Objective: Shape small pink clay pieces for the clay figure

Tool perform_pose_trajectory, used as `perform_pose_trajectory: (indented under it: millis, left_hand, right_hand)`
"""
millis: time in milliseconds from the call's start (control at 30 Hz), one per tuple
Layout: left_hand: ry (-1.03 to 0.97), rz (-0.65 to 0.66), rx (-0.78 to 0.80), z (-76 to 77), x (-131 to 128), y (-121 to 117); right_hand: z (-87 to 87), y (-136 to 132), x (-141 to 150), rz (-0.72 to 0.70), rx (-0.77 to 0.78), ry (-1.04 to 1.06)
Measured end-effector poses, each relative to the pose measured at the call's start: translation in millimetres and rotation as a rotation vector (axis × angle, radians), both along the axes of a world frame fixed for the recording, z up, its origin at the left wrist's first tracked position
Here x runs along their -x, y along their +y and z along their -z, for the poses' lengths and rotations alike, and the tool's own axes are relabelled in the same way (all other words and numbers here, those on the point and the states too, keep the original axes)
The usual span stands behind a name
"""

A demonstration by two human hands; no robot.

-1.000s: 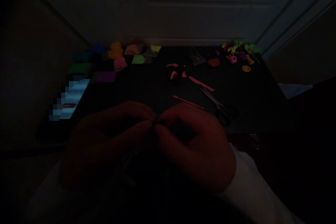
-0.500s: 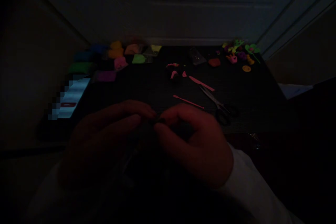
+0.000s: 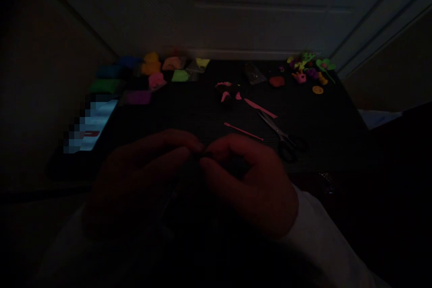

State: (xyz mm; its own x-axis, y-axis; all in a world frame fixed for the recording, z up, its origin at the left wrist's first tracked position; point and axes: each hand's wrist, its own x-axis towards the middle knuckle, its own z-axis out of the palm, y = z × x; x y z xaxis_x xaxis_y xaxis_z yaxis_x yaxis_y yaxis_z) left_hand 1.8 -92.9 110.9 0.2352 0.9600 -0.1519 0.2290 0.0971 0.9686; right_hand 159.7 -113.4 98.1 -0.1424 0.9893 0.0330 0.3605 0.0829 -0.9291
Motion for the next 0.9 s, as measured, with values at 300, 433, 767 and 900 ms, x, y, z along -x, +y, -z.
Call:
perform_pose_trajectory:
  millis: [300,433,767,900]
  left_hand:
    - [0.152,0.005,-0.095,1.7,2.4,-0.6]
    - [0.153,0.013,-0.111,1.6,1.8,0.6]
    - [0.068,0.006,-0.07,5.9,2.7,-2.6]
    - [0.076,-0.013,-0.045,7.9,2.5,-2.4]
  right_hand:
    - [0.5,0.4,2.2,0.01,0.0,0.007]
    - [1.5,0.4,2.0,0.01,-0.018,0.007]
    - [3.8,0.6,1.9,0.008,0.011,0.05]
    - [4.8,-0.8,0.1,0.018,0.017,0.067]
